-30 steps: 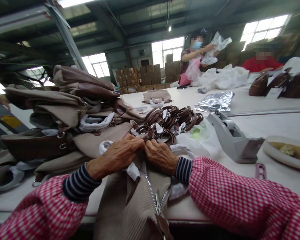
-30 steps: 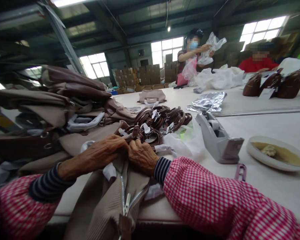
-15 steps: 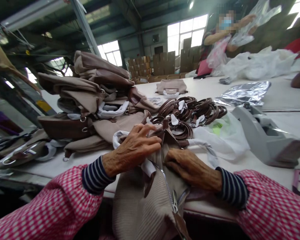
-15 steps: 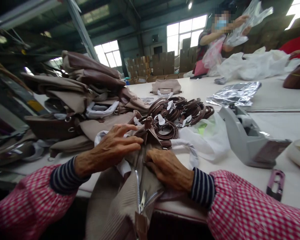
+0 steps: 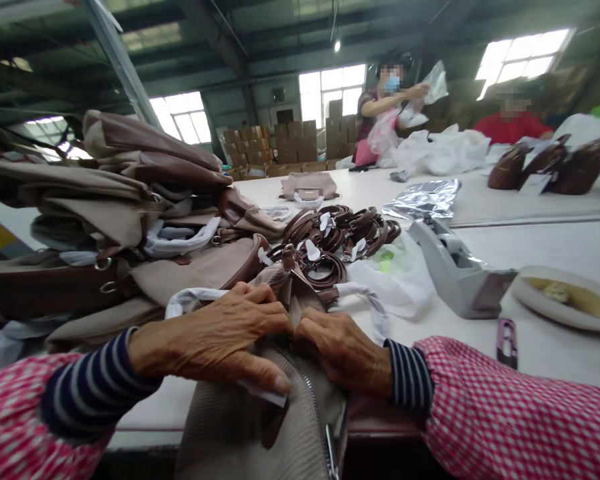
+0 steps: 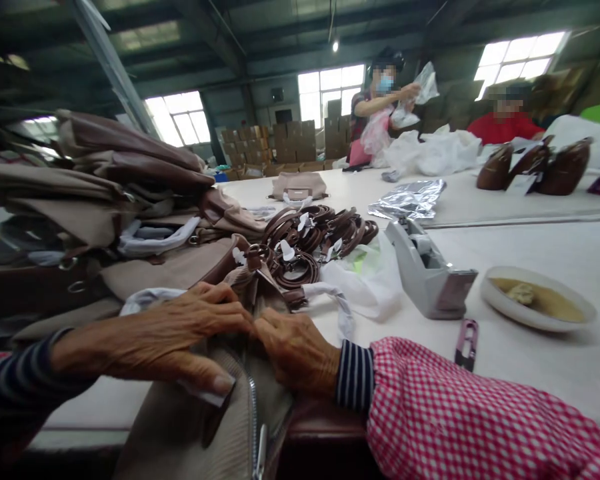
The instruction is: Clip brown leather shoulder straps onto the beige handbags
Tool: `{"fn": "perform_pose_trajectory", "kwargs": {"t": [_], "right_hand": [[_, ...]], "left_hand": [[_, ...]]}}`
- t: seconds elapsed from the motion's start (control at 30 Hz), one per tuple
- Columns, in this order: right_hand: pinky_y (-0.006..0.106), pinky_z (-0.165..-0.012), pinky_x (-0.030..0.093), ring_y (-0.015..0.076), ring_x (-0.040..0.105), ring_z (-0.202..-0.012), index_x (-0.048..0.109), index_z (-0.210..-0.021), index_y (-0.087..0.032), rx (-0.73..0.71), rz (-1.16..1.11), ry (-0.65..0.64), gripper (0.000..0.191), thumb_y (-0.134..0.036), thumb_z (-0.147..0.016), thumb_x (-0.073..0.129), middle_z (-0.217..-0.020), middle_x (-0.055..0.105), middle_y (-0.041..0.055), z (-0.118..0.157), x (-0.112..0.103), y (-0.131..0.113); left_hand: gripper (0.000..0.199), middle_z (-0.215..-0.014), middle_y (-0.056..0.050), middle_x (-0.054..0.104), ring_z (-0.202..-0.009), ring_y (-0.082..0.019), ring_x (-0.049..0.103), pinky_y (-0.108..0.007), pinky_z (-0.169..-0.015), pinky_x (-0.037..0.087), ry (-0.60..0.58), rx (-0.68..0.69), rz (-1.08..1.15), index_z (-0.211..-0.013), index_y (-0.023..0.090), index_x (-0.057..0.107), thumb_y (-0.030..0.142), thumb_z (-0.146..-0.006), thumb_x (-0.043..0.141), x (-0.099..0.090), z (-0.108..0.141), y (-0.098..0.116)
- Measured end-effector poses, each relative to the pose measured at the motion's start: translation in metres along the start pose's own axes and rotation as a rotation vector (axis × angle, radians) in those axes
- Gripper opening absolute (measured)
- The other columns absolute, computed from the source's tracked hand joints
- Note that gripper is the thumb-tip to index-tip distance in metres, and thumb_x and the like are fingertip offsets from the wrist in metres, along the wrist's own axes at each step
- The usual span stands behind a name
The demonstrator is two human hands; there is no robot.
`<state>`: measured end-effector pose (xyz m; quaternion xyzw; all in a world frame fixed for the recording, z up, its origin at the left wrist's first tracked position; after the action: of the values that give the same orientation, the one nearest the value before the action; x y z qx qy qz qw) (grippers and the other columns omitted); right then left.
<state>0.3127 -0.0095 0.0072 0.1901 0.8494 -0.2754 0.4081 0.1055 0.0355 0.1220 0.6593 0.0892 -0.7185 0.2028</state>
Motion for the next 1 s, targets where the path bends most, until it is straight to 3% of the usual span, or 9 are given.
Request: {"fn": "perform_pose_trajectory", "kwargs": {"t": [0.1, 0.2, 0.3, 0.4, 0.57, 0.73, 0.87, 0.93, 1.0], "right_hand": [[0.028, -0.062, 0.039, 0.0172, 0.053, -0.073, 0.051, -0.095, -0.018, -0.028, 0.036, -0.003, 0.013, -0.007, -0.090, 0.046, -0.087, 0.060, 0.0053, -0.001, -0.001, -0.001], [0.028, -0.061, 0.038, 0.0175, 0.052, -0.074, 0.050, -0.095, -0.019, -0.021, 0.054, -0.014, 0.016, -0.005, -0.085, 0.046, -0.088, 0.060, 0.0058, -0.002, -0.002, -0.001], [0.028, -0.062, 0.039, 0.0175, 0.051, -0.074, 0.050, -0.094, -0.019, -0.048, 0.072, -0.038, 0.018, -0.005, -0.082, 0.047, -0.089, 0.060, 0.0060, -0.004, -0.002, 0.000], [0.029, -0.063, 0.040, 0.0180, 0.051, -0.074, 0.049, -0.093, -0.020, -0.086, 0.083, -0.052, 0.014, -0.007, -0.086, 0.047, -0.089, 0.060, 0.0064, -0.006, -0.001, 0.002], [0.028, -0.064, 0.042, 0.0180, 0.052, -0.075, 0.051, -0.092, -0.020, -0.095, 0.072, -0.058, 0.011, -0.010, -0.092, 0.046, -0.091, 0.062, 0.0065, -0.006, 0.003, 0.005], [0.033, -0.084, 0.048, 0.0215, 0.056, -0.097, 0.056, -0.104, -0.017, 0.028, 0.076, -0.145, 0.008, -0.018, -0.098, 0.052, -0.106, 0.065, 0.0093, -0.008, 0.000, 0.009], [0.033, -0.084, 0.048, 0.0220, 0.054, -0.099, 0.060, -0.105, -0.016, 0.068, 0.126, -0.264, 0.010, -0.018, -0.096, 0.057, -0.112, 0.066, 0.0084, -0.005, -0.006, 0.010], [0.031, -0.084, 0.048, 0.0210, 0.056, -0.100, 0.063, -0.104, -0.017, 0.027, 0.082, -0.244, 0.011, -0.015, -0.096, 0.057, -0.112, 0.067, 0.0071, -0.001, -0.017, 0.011], [0.029, -0.085, 0.048, 0.0189, 0.059, -0.098, 0.064, -0.105, -0.018, 0.072, 0.034, -0.137, 0.012, -0.014, -0.099, 0.054, -0.107, 0.068, 0.0061, 0.006, -0.036, 0.019]], "left_hand": [[0.046, -0.104, 0.003, 0.070, -0.100, -0.022, 0.056, -0.030, -0.088, 0.039, -0.127, 0.041, 0.058, -0.109, 0.032, 0.073, 0.062, -0.077, 0.084, -0.010, -0.009, -0.001], [0.061, -0.110, 0.004, 0.071, -0.104, -0.024, 0.059, -0.029, -0.089, 0.041, -0.203, 0.050, 0.051, -0.115, 0.034, 0.072, 0.058, -0.063, 0.094, -0.020, -0.013, -0.004], [0.066, -0.116, 0.003, 0.071, -0.108, -0.026, 0.060, -0.032, -0.093, 0.043, -0.230, 0.051, 0.000, -0.119, 0.034, 0.069, 0.046, -0.060, 0.096, -0.016, -0.009, -0.007], [0.047, -0.117, 0.001, 0.069, -0.111, -0.027, 0.059, -0.038, -0.103, 0.041, -0.151, 0.032, -0.081, -0.117, 0.030, 0.066, 0.023, -0.073, 0.080, 0.002, -0.006, -0.007], [0.056, -0.127, -0.004, 0.065, -0.123, -0.030, 0.052, -0.051, -0.121, 0.024, 0.051, 0.110, -0.179, -0.123, 0.023, 0.059, 0.007, -0.069, 0.062, 0.029, -0.003, -0.005], [0.051, -0.119, -0.001, 0.065, -0.115, -0.027, 0.052, -0.048, -0.118, 0.026, 0.070, 0.125, -0.127, -0.113, 0.027, 0.061, 0.003, -0.068, 0.057, 0.033, 0.002, -0.013], [0.043, -0.112, -0.001, 0.067, -0.110, -0.026, 0.053, -0.040, -0.107, 0.036, 0.105, 0.109, -0.094, -0.102, 0.027, 0.063, 0.001, -0.069, 0.053, 0.036, 0.009, -0.010], [0.044, -0.110, -0.002, 0.068, -0.109, -0.027, 0.052, -0.039, -0.101, 0.039, 0.146, 0.073, -0.075, -0.101, 0.027, 0.064, 0.002, -0.067, 0.053, 0.040, 0.013, -0.007], [0.043, -0.109, -0.001, 0.069, -0.110, -0.027, 0.052, -0.039, -0.098, 0.039, 0.176, 0.040, -0.058, -0.100, 0.028, 0.064, 0.004, -0.066, 0.054, 0.046, 0.017, -0.005]]}}
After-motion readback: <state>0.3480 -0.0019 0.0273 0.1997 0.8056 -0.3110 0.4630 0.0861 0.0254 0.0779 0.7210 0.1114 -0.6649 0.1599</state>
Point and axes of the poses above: each hand's wrist, its own z-axis away from the middle knuckle, its own x-axis out of the palm, y = z × x, the point moved 1 cm from there along -z, towards the middle knuckle
